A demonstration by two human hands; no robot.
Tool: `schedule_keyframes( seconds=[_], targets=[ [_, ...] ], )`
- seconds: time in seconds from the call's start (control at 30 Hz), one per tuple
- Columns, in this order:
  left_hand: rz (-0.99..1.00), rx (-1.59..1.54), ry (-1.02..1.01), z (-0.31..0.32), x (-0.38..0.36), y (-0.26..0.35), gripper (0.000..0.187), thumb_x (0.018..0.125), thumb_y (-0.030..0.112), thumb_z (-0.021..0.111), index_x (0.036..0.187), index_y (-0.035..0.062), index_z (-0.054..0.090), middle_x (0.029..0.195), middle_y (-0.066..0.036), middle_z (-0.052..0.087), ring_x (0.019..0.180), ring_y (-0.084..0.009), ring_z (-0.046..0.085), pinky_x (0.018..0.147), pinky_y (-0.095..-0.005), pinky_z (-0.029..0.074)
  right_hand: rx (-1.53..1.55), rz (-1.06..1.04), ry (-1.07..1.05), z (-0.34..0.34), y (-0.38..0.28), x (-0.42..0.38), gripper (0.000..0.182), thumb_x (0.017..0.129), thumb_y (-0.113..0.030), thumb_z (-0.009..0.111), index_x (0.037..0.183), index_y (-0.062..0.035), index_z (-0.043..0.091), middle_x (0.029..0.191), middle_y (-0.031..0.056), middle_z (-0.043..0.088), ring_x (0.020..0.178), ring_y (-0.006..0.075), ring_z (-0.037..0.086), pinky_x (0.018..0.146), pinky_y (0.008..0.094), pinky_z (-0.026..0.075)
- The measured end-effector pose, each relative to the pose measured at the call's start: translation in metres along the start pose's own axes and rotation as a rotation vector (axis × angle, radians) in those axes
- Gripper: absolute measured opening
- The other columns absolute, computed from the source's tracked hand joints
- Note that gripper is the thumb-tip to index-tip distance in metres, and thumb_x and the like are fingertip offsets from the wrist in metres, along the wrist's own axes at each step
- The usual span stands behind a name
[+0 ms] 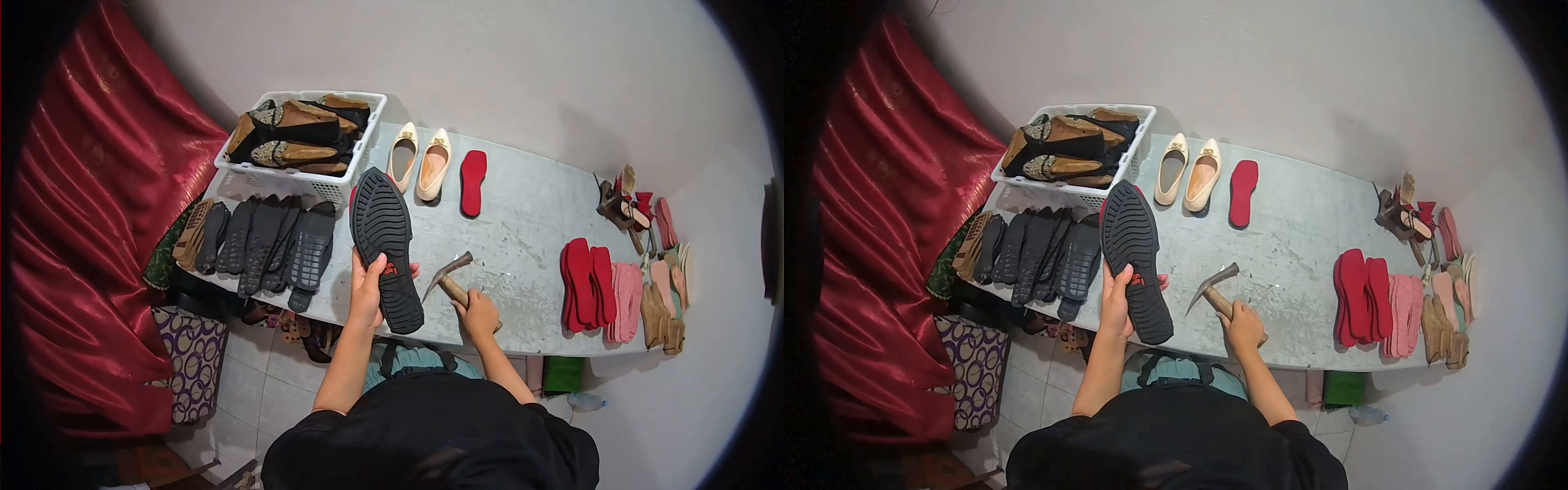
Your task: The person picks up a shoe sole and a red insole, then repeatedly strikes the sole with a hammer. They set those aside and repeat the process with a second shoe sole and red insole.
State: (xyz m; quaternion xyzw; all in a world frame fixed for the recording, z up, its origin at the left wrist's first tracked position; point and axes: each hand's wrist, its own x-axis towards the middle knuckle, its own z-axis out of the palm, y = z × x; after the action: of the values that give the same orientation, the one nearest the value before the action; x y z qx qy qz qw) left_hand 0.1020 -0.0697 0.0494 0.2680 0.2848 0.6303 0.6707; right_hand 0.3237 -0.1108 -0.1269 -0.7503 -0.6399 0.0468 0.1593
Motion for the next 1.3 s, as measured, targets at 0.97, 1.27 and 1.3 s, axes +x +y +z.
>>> schedule_keyframes(
  seconds=[0.97,1.27,1.3],
  targets=[
    [-0.046,-0.084,0.105,-0.093,0.067,0.076,0.031,0.087,0.011,0.051,0.116,0.0070,0.044,0.106,-0.010,0.055,0.091,-0.0205,0.058,0.078,-0.0331,0.050,0.177,-0.872,0.424,-0.087,-0.182,0.005,0.032,0.076,-0.017,0.057,0.106,-0.0243,0.065,0.107,-0.0103,0.061,0.099,0.0091,0.055,0.099,0.0359,0.030],
    [-0.025,0.086,-0.056,-0.107,0.081,0.086,0.042,0.079,-0.001,0.054,0.115,0.0121,0.038,0.101,-0.009,0.055,0.092,-0.0167,0.056,0.078,-0.0280,0.048,0.213,-0.770,0.443,-0.099,-0.180,0.000,0.028,0.075,-0.018,0.059,0.101,-0.0258,0.067,0.102,-0.0099,0.064,0.094,0.0097,0.056,0.101,0.0373,0.029],
    [-0.050,-0.031,-0.125,-0.105,0.081,0.089,0.045,0.074,-0.005,0.050,0.114,0.0111,0.038,0.101,-0.009,0.055,0.093,-0.0167,0.057,0.078,-0.0276,0.048,0.212,-0.770,0.452,-0.102,-0.179,0.000,0.028,0.074,-0.019,0.060,0.101,-0.0260,0.067,0.101,-0.0108,0.064,0.092,0.0096,0.057,0.100,0.0374,0.029]
  ],
)
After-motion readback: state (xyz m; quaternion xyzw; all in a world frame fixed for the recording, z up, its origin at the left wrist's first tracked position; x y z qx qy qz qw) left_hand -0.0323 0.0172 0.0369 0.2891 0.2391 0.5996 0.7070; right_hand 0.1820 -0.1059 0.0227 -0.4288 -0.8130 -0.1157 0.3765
